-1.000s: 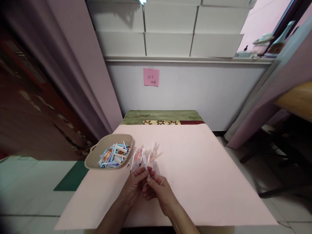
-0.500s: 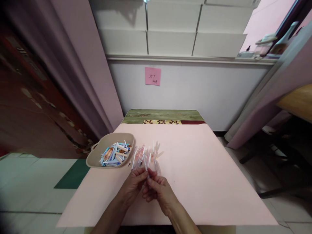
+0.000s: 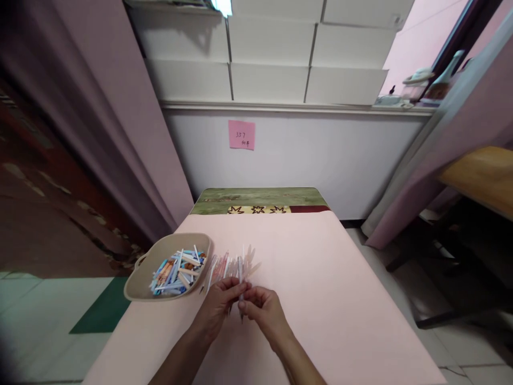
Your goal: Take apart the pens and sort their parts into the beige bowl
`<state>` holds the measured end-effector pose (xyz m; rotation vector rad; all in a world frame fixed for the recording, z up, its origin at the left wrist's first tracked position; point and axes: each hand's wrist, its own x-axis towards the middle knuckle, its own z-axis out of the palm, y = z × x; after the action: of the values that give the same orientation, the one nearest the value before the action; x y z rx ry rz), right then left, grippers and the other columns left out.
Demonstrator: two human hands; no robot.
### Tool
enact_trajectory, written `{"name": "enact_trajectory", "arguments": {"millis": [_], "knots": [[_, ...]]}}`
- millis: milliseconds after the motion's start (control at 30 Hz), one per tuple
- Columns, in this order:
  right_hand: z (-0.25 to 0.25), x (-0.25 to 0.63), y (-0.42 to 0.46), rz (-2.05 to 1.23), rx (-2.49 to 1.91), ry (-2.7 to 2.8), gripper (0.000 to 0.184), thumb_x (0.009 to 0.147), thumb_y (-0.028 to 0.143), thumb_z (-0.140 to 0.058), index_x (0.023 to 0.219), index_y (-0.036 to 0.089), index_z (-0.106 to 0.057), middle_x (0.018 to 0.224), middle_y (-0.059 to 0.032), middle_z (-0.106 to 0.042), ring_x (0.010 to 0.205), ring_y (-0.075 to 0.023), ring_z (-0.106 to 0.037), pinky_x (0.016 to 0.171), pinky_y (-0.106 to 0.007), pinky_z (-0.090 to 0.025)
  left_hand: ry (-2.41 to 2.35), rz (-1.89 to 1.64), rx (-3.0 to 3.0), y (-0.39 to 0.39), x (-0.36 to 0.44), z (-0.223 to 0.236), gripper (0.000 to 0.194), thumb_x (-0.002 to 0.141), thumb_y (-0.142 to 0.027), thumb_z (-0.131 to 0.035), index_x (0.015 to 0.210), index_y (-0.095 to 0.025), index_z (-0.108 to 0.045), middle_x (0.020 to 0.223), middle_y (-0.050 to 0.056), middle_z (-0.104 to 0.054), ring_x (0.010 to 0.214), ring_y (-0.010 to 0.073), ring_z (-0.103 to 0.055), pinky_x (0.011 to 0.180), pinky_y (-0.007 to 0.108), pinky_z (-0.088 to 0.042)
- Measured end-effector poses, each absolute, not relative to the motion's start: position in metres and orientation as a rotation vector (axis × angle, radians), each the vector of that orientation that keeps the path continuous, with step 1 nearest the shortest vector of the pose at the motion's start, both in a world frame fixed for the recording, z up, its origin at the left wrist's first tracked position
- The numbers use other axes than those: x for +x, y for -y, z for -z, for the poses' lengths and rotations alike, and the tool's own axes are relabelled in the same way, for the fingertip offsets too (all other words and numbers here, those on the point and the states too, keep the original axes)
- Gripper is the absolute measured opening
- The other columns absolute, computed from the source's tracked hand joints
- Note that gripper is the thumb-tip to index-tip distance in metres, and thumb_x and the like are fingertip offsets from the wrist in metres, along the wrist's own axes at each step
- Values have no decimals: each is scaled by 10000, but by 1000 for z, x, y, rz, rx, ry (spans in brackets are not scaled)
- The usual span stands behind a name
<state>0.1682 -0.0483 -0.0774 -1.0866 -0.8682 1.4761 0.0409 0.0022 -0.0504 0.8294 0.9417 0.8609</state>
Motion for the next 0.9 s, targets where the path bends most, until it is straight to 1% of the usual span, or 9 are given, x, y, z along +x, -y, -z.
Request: {"name": "enact_trajectory", "arguments": {"millis": [100,200,300,400,500,600,667,700,900], "knots": [[71,183,39,-1437,-1131,858,311,667,425,-748,773,144,-669,637,-5,-618,565,-104,-523,535,-213,-387,-972,-880,838,-10,52,46,315,604,-347,-791,820,-134,-708,789,72,-712,673,163,-635,677,281,-479],[73,219,22,-1219,-1394,824,403,672,515,-689,813,138,-676,635,-16,-617,555,-120,-531,536,-232,-416,-1065,-904,850,-15,51,43,439,630,-426,-760,966,-151,-693,913,96,-719,710,171,-655,723,307,-497],[79,278,0,-914,-1691,812,495,653,589,-628,844,134,-673,615,-23,-617,543,-147,-532,537,-264,-425,-1141,-851,889,-14,36,50,447,588,-477,-767,876,-140,-707,827,99,-727,663,175,-652,683,302,-506],[83,339,-17,-678,-1929,803,425,668,541,-607,827,154,-684,669,-55,-651,643,-199,-573,585,-290,-415,-1230,-815,857,-12,16,68,487,505,-503,-799,821,-143,-710,737,84,-725,618,182,-647,657,310,-513],[85,379,-30,-475,-2163,814,336,686,473,-590,817,185,-701,774,-90,-682,769,-250,-592,644,-318,-394,-1285,-854,815,-8,0,85,519,420,-506,-827,770,-145,-699,677,72,-714,562,165,-619,578,280,-502],[89,393,-40,-372,-2331,851,306,699,428,-570,856,211,-719,828,-100,-697,828,-271,-606,668,-326,-390,-1300,-882,872,-3,-8,88,500,479,-534,-790,788,-152,-696,639,39,-682,440,105,-513,395,207,-379],[93,395,-45,-336,-2412,887,310,713,407,-552,894,225,-725,840,-101,-702,840,-274,-616,674,-326,-395,-1320,-883,933,1,-10,82,473,530,-541,-758,801,-158,-697,610,17,-651,380,70,-414,338,186,-269],[95,396,-47,-322,-2448,906,317,720,402,-545,915,228,-724,851,-105,-704,846,-276,-619,676,-327,-399,-1327,-882,960,2,-11,78,454,550,-536,-747,797,-159,-697,596,9,-637,371,60,-382,337,183,-246],[106,400,-51,-249,-2600,1005,362,759,413,-514,999,224,-708,904,-141,-698,863,-310,-628,686,-365,-422,-1324,-891,1088,5,-13,64,310,639,-446,-708,766,-164,-690,574,-7,-610,403,63,-363,402,195,-279]]}}
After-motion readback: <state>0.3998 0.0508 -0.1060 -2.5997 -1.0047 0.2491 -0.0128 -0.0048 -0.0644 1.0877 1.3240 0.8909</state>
